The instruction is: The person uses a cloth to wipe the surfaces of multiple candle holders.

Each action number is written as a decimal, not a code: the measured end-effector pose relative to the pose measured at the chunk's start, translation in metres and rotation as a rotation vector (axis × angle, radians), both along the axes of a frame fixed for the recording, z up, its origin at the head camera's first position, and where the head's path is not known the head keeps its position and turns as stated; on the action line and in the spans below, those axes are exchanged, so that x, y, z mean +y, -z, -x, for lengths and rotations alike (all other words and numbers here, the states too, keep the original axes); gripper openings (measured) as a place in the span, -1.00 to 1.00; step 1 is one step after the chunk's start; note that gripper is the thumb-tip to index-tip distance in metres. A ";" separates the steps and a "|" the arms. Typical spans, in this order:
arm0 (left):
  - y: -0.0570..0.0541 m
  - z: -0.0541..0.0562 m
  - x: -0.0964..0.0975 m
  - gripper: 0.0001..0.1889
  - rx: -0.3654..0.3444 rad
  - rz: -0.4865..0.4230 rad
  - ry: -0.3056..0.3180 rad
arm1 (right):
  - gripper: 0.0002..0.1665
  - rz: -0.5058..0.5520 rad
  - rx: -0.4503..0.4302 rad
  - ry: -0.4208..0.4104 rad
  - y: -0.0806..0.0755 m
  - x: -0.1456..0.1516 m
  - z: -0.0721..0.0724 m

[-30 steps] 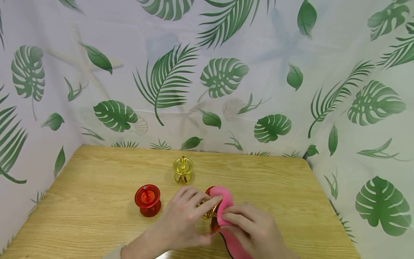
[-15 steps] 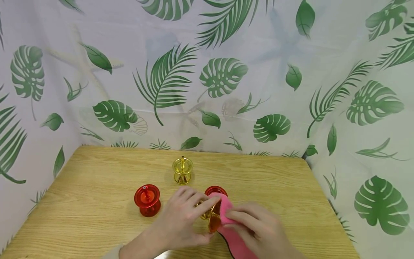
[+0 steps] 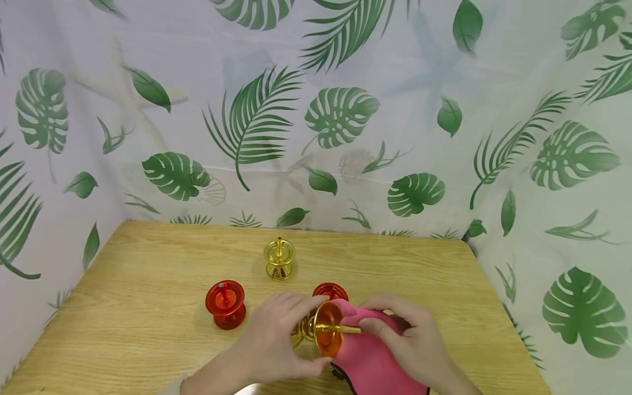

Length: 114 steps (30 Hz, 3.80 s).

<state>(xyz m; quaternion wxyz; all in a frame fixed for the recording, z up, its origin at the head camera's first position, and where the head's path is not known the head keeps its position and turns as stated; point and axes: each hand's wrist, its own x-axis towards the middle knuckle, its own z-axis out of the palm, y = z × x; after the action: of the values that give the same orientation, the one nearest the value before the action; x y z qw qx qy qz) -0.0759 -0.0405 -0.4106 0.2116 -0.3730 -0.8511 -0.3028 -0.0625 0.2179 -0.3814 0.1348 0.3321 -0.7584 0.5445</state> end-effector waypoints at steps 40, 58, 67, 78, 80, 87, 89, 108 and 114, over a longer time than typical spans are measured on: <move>0.002 0.000 0.004 -0.31 -0.555 -0.260 0.067 | -0.78 -0.153 0.391 0.205 0.025 -0.021 -0.001; 0.009 -0.007 0.015 -0.26 0.185 0.113 -0.144 | -0.66 -0.184 0.097 0.274 0.016 -0.035 -0.016; 0.004 -0.006 0.007 -0.24 -0.045 -0.026 -0.064 | -0.71 -0.194 0.295 0.211 0.021 -0.031 -0.013; 0.005 -0.005 0.009 -0.28 -0.136 -0.094 -0.035 | -0.76 -0.131 0.486 0.167 0.036 -0.023 -0.002; 0.006 -0.006 0.010 -0.27 -0.128 -0.078 -0.042 | -0.73 -0.149 0.502 0.224 0.035 -0.024 -0.003; 0.008 -0.007 0.010 -0.25 -0.141 -0.054 -0.058 | -0.66 -0.185 0.512 0.374 0.030 -0.018 -0.003; 0.008 -0.007 0.010 -0.24 -0.150 -0.058 -0.063 | -0.63 -0.191 0.510 0.409 0.027 -0.015 -0.002; 0.009 -0.007 0.015 -0.23 -0.038 -0.023 -0.091 | -0.74 -0.239 0.449 0.342 0.027 -0.030 -0.007; 0.017 -0.007 0.021 -0.21 0.306 0.059 -0.153 | -0.66 -0.296 0.249 0.395 0.014 -0.036 -0.012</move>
<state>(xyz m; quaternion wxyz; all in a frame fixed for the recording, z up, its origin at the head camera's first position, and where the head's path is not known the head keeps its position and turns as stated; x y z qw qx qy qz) -0.0690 -0.0199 -0.4278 0.3501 -0.3547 -0.8435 -0.2004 -0.0503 0.1822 -0.3954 0.2808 0.2582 -0.8572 0.3459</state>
